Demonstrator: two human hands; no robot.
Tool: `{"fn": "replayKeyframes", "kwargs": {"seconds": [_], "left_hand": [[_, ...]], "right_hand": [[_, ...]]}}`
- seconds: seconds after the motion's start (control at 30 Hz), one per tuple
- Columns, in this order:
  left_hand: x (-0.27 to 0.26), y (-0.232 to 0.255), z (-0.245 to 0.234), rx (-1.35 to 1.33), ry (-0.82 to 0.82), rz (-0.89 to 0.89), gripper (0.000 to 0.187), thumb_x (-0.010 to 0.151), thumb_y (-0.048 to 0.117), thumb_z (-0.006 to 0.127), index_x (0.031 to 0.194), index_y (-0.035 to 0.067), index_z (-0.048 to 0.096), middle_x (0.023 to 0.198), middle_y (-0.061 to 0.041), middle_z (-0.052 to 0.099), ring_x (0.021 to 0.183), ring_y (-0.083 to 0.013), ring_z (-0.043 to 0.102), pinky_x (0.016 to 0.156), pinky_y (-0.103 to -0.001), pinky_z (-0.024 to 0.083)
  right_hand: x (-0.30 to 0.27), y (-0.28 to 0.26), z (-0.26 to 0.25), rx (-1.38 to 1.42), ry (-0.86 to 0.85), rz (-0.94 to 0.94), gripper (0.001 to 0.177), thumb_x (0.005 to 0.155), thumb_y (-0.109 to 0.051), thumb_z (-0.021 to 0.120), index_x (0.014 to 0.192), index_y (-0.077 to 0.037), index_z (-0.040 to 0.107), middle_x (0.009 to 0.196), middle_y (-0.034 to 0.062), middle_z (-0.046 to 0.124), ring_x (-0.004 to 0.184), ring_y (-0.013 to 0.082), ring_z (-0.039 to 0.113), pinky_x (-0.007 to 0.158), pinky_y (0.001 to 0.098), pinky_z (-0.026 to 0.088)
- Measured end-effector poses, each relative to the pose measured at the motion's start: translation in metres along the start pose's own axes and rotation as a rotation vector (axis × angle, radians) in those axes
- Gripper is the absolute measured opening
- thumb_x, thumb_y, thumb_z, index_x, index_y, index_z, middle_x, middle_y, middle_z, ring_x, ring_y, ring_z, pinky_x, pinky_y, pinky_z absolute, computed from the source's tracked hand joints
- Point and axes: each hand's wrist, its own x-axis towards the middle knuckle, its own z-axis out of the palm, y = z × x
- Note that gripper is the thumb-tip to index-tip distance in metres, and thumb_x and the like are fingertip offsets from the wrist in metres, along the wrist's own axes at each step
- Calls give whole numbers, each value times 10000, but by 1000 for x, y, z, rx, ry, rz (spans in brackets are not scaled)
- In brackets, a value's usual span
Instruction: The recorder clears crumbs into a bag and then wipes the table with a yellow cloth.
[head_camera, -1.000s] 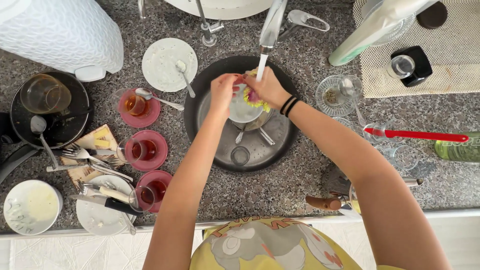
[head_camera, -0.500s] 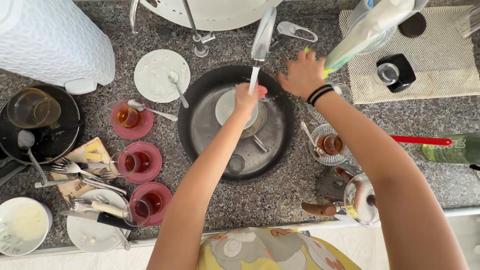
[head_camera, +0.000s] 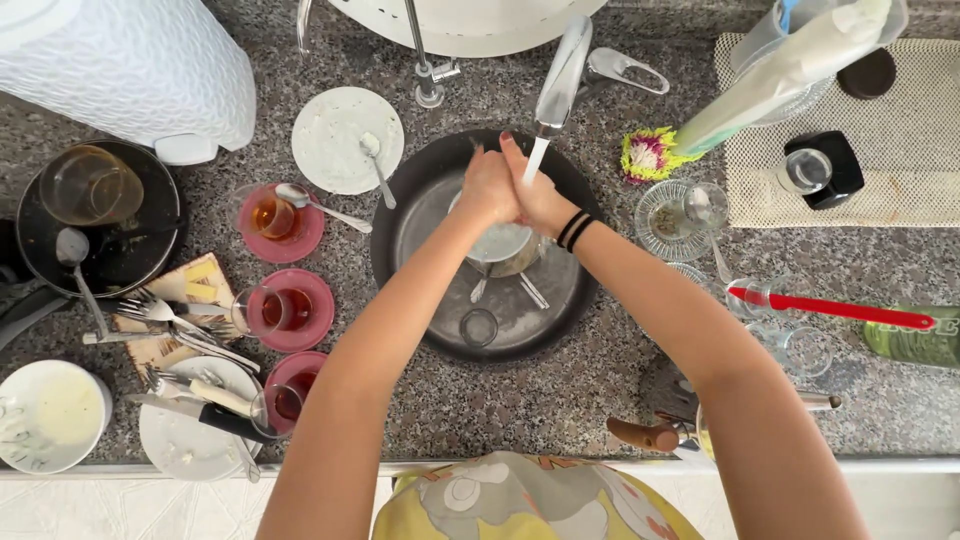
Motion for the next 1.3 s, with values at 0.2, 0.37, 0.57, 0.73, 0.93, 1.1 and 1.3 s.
{"fn": "replayKeyframes", "kwargs": {"seconds": [0.2,0.37,0.57,0.73,0.93,1.1,1.3], "left_hand": [[0,3,15,-1102,8,-246,147,789,142,723,897,48,751,699,-120,730,508,-255,711,402,-379,536],[-1,11,34,-1505,142,-460,188,908,145,655,969,3,763,665,-109,654,429,-212,564,338,-361,381],[18,-20,89,-2018,262,-536,292,947,341,531,950,89,680,695,-37,641,482,-147,519,368,-309,326],[1,-1,59,-2028,165,-589,399,952,540,525,901,161,639,676,8,600,506,-152,521,391,-326,345],[-30,0,69,-1668,154,-668,361,922,472,514,949,150,674,848,15,703,795,-179,672,626,-394,509],[-93,26,93,-955,487,-402,238,792,200,735,959,36,778,830,-111,756,775,-209,708,744,-336,530],[-129,92,66,-622,487,-162,290,691,288,828,892,91,758,902,-69,665,942,-271,574,852,-417,438]], "right_hand": [[15,17,-7,-59,53,-53,573,987,-675,440,861,-130,563,554,5,451,388,115,358,352,290,242],[25,36,-11,41,143,-106,432,1034,-511,431,894,-124,560,618,3,514,447,114,464,386,288,348],[14,28,-15,-65,89,-240,232,1027,-236,457,1038,-74,623,767,20,669,579,105,631,495,271,510],[15,27,-7,-332,150,-293,375,1095,-319,453,967,6,591,696,76,589,520,154,545,453,310,442],[33,42,-25,-96,210,-119,481,984,-482,504,815,-67,679,703,10,673,602,120,638,520,310,537],[44,59,-51,-211,56,-218,236,911,-301,647,853,-77,692,740,2,671,671,95,561,608,300,433],[49,68,-45,-120,294,-231,460,971,-362,680,655,-31,633,628,-18,578,573,99,459,529,322,382]]}}
